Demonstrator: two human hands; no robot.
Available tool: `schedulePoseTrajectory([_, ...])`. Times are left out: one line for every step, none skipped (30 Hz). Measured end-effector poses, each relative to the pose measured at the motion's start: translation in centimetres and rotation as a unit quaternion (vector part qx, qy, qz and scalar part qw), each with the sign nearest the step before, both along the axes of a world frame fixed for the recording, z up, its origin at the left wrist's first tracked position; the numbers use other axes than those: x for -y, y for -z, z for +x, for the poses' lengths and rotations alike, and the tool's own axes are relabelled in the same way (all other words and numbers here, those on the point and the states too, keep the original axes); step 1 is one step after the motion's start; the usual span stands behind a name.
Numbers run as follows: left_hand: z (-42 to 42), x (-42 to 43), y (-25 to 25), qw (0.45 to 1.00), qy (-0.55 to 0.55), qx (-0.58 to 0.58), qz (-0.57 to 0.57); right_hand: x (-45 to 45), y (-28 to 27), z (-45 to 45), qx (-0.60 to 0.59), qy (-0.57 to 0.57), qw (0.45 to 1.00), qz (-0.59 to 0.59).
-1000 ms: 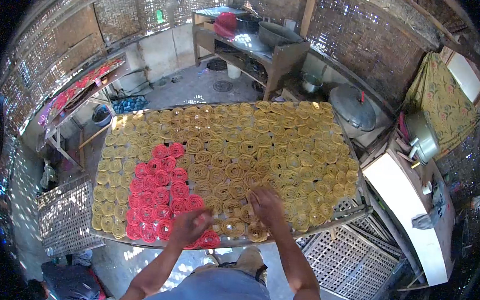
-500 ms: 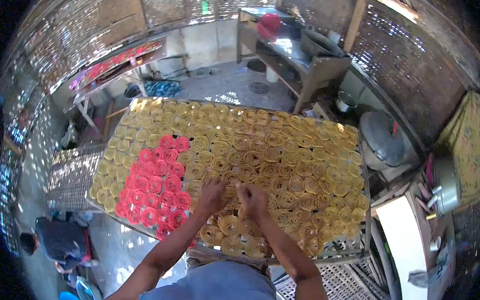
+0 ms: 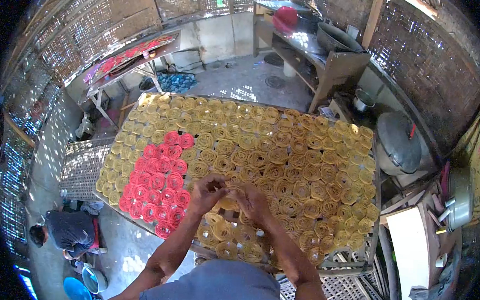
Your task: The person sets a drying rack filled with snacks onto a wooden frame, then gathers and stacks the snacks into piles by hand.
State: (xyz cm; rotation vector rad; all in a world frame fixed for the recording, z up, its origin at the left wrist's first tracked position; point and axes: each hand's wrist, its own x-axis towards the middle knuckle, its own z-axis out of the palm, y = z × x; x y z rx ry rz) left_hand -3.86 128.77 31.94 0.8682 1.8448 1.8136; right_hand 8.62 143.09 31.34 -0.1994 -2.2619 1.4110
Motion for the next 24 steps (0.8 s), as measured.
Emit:
schedulePoseTrajectory([0.0, -0.3, -0.2, 0.999, -0.027, 0.0, 0.021, 0.0, 0.0, -0.4, 0.008, -0.015, 0.998, -0.055])
schedulePoseTrajectory([0.2, -0.5, -0.1, 0.998, -0.053, 0.0, 0.04, 0.1, 0.0, -0.7, 0.042, 0.005, 0.997, -0.067])
schedulePoseTrajectory([0.4, -0.5, -0.2, 0.995, -0.078, 0.002, 0.059, 0.2, 0.0, -0.9, 0.077, 0.025, 0.994, -0.079])
schedulePoseTrajectory([0.5, -0.4, -0.5, 0.992, -0.113, -0.007, 0.054, 0.3, 0.0, -1.1, 0.113, 0.046, 0.988, -0.09])
schedulePoseTrajectory([0.6, -0.4, -0.8, 0.988, -0.147, -0.016, 0.049, 0.0, 0.0, -1.3, 0.081, 0.055, 0.989, -0.11])
schedulePoseTrajectory([0.6, -0.3, -1.1, 0.982, -0.181, -0.024, 0.045, -0.4, 0.0, -1.5, 0.05, 0.063, 0.988, -0.131])
schedulePoseTrajectory([0.5, -0.1, -1.2, 0.975, -0.214, -0.014, 0.062, -0.7, 0.0, -1.6, 0.021, 0.072, 0.986, -0.152])
schedulePoseTrajectory([0.4, 0.2, -1.2, 0.966, -0.247, -0.003, 0.078, -0.9, -0.8, -1.3, 0.051, 0.085, 0.993, -0.061])
schedulePoseTrajectory([0.3, 0.4, -1.2, 0.956, -0.278, 0.007, 0.093, -1.2, -1.8, -0.8, 0.08, 0.097, 0.992, 0.031])
schedulePoseTrajectory([0.0, 0.1, -1.5, 0.946, -0.306, 0.025, 0.108, -1.1, -2.6, -0.3, 0.108, 0.108, 0.981, 0.123])
schedulePoseTrajectory([-0.2, 0.0, -1.1, 0.944, -0.31, 0.016, 0.114, -0.6, -3.0, 0.2, 0.078, 0.103, 0.971, 0.2])
schedulePoseTrajectory([-0.8, -0.2, -0.5, 0.942, -0.314, 0.007, 0.121, -0.2, -3.3, 0.7, 0.047, 0.099, 0.954, 0.278])
schedulePoseTrajectory([-1.1, -0.6, -0.2, 0.939, -0.318, -0.001, 0.13, 0.1, -3.3, 1.2, 0.016, 0.093, 0.93, 0.355])
schedulePoseTrajectory([-1.0, -0.8, -0.6, 0.937, -0.325, 0.024, 0.122, 0.9, -2.8, 1.9, 0.024, 0.04, 0.94, 0.339])
schedulePoseTrajectory([-1.0, -1.0, -0.4, 0.935, -0.331, 0.019, 0.128, 2.4, -2.1, 2.8, 0.034, -0.013, 0.947, 0.32])
schedulePoseTrajectory([-1.1, -1.3, -0.1, 0.933, -0.335, 0.013, 0.134, 3.5, -1.5, 3.6, 0.043, -0.065, 0.95, 0.301])
schedulePoseTrajectory([-1.1, -1.6, -0.1, 0.93, -0.339, 0.007, 0.141, 4.4, -0.6, 4.2, 0.063, -0.066, 0.946, 0.311])
schedulePoseTrajectory([-1.1, -1.7, -0.2, 0.925, -0.339, 0.046, 0.163, 5.0, 0.7, 4.6, 0.083, -0.068, 0.941, 0.321])
schedulePoseTrajectory([-1.1, -1.9, -0.7, 0.918, -0.339, 0.083, 0.186, 5.2, 1.1, 4.6, 0.102, -0.07, 0.935, 0.331])
schedulePoseTrajectory([-1.1, -1.9, -1.2, 0.909, -0.34, 0.119, 0.208, 4.9, 1.4, 4.4, 0.111, -0.072, 0.935, 0.328])
schedulePoseTrajectory([-1.1, -1.7, -1.7, 0.905, -0.346, 0.137, 0.208, 4.9, 1.7, 4.4, 0.12, -0.074, 0.936, 0.321])
schedulePoseTrajectory([-1.3, -1.5, -2.4, 0.9, -0.351, 0.153, 0.207, 5.0, 1.9, 4.5, 0.13, -0.076, 0.938, 0.313])
schedulePoseTrajectory([-1.5, -1.3, -3.0, 0.896, -0.354, 0.169, 0.207, 5.0, 2.2, 4.5, 0.129, -0.059, 0.949, 0.281])
schedulePoseTrajectory([-1.9, -1.0, -3.2, 0.92, -0.322, 0.139, 0.176, 4.8, 2.5, 4.6, 0.128, -0.041, 0.959, 0.251])
